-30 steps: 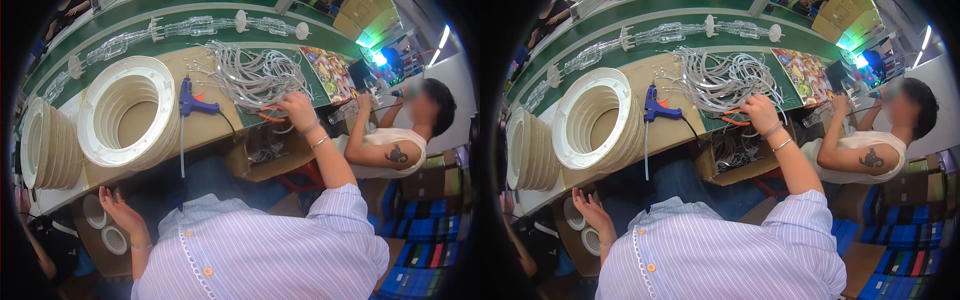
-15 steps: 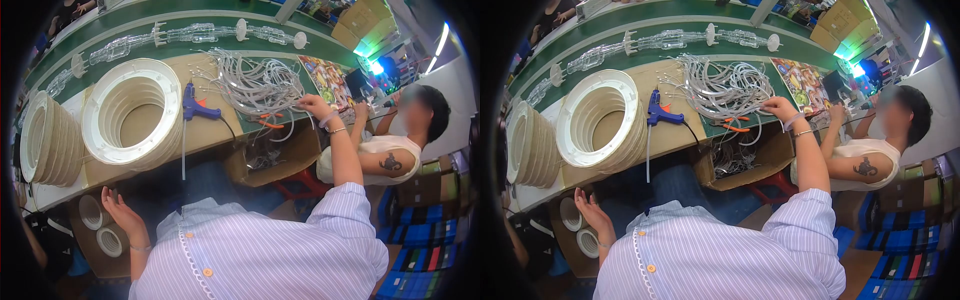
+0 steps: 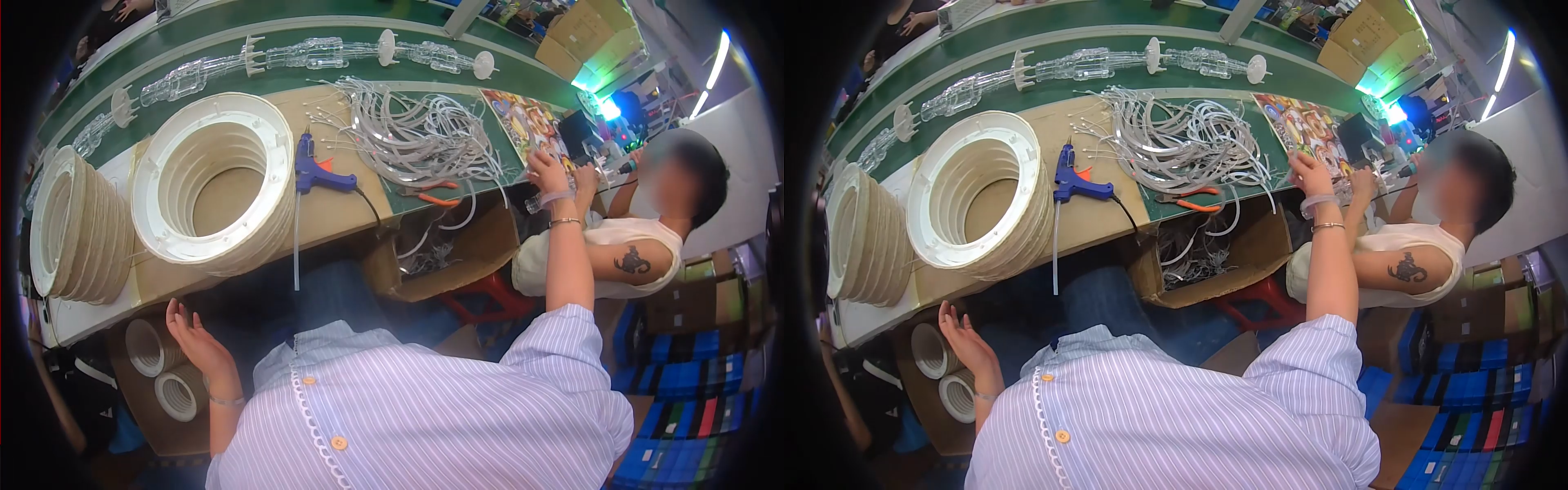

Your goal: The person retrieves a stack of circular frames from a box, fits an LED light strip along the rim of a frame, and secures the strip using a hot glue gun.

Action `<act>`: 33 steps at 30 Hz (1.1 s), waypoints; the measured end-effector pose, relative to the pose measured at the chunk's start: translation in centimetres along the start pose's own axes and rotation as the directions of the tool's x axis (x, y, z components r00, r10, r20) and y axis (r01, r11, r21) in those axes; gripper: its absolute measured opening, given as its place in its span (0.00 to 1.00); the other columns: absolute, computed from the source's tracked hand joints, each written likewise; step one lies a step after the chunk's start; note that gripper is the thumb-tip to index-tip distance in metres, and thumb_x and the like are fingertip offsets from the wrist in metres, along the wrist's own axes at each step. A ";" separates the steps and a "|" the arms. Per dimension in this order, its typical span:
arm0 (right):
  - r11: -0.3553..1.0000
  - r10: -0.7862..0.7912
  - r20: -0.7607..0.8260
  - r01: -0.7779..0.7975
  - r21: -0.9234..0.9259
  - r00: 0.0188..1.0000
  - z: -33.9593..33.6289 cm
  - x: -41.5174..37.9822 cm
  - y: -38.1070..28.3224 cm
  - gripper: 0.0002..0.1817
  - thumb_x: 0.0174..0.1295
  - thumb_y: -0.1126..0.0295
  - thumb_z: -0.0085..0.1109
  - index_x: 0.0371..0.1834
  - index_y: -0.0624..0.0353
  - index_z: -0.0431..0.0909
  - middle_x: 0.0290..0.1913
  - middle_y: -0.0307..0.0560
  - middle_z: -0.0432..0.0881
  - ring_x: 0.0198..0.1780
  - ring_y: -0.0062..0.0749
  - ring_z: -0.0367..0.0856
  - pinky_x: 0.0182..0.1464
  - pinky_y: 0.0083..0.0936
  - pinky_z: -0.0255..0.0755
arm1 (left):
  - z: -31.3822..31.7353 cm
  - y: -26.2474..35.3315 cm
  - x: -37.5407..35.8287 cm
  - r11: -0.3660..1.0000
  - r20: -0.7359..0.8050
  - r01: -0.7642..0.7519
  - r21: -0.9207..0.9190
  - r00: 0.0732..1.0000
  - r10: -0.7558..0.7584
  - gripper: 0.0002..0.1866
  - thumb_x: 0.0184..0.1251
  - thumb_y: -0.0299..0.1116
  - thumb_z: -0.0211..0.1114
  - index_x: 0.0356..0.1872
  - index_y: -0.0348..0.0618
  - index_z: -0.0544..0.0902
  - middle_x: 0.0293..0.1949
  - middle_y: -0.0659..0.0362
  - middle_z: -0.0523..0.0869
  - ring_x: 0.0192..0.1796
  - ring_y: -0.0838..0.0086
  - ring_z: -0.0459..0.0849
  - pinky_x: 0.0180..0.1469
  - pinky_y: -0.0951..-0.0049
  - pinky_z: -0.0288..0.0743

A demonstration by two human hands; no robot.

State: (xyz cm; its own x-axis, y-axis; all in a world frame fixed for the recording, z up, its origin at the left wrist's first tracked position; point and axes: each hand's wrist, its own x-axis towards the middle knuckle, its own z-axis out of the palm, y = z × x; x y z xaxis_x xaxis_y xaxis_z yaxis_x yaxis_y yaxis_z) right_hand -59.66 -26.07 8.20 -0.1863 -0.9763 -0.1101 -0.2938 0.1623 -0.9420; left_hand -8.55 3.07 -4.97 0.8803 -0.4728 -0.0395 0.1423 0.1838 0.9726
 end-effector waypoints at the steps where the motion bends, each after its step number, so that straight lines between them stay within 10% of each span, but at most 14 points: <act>1: 0.999 -0.026 -0.069 0.027 0.016 0.997 0.2 0.7 -0.5 0.20 0.53 0.69 0.59 0.50 0.58 0.70 0.30 0.33 0.73 0.30 0.17 0.70 0.32 0.19 0.71 | 0.1 0.1 -0.1 1.000 -0.005 0.008 -0.010 1.000 -0.008 0.18 0.67 0.38 0.40 0.55 0.44 0.64 0.56 0.62 0.65 0.59 0.75 0.60 0.58 0.72 0.52; 16: 0.762 -0.521 -0.424 0.627 0.160 0.741 5.3 2.0 -14.4 0.12 0.53 0.69 0.58 0.41 0.58 0.78 0.27 0.34 0.74 0.24 0.15 0.68 0.27 0.13 0.69 | -0.6 0.2 -0.6 1.000 0.006 -0.010 0.006 1.000 0.010 0.17 0.67 0.38 0.41 0.54 0.43 0.65 0.55 0.62 0.66 0.58 0.74 0.61 0.57 0.73 0.54; 20: 0.728 -0.582 -0.337 0.659 0.192 0.740 5.1 1.7 -17.0 0.10 0.52 0.68 0.60 0.36 0.58 0.80 0.24 0.34 0.76 0.25 0.15 0.71 0.25 0.12 0.69 | -0.3 0.2 -0.7 1.000 0.013 -0.014 0.004 1.000 0.014 0.17 0.67 0.38 0.41 0.54 0.43 0.65 0.55 0.62 0.66 0.58 0.75 0.61 0.57 0.73 0.54; 26: 0.567 -0.780 -0.014 0.698 -0.438 0.625 7.1 5.3 -16.5 0.10 0.51 0.67 0.61 0.38 0.52 0.81 0.25 0.31 0.76 0.22 0.12 0.68 0.26 0.11 0.68 | -0.1 0.0 -0.8 1.000 0.025 -0.014 0.005 1.000 0.014 0.17 0.67 0.37 0.41 0.54 0.43 0.65 0.55 0.62 0.66 0.58 0.75 0.62 0.57 0.73 0.54; 31: 0.633 -0.773 -0.214 0.748 -0.199 0.597 8.1 5.7 -21.5 0.09 0.54 0.73 0.56 0.37 0.64 0.79 0.21 0.37 0.76 0.20 0.16 0.69 0.23 0.16 0.63 | -0.5 0.3 -0.9 1.000 0.011 -0.017 0.018 1.000 0.017 0.17 0.67 0.37 0.41 0.54 0.43 0.65 0.55 0.61 0.66 0.57 0.75 0.62 0.57 0.73 0.54; 33: 0.425 -0.849 -0.404 0.894 -0.142 0.340 9.1 5.5 -23.0 0.08 0.54 0.72 0.56 0.34 0.64 0.80 0.19 0.35 0.75 0.20 0.16 0.68 0.22 0.15 0.60 | -0.7 0.2 -0.9 1.000 0.010 -0.015 0.019 1.000 0.015 0.17 0.67 0.37 0.41 0.54 0.43 0.65 0.55 0.61 0.66 0.57 0.75 0.62 0.57 0.73 0.54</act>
State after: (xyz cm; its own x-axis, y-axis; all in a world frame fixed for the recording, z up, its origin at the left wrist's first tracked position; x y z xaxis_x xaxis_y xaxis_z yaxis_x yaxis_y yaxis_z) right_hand -45.41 -36.45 26.38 -0.1922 -0.4124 0.8905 -0.4243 -0.7833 -0.4543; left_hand -8.99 4.09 -4.89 0.8779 -0.4782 -0.0231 0.1205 0.1740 0.9774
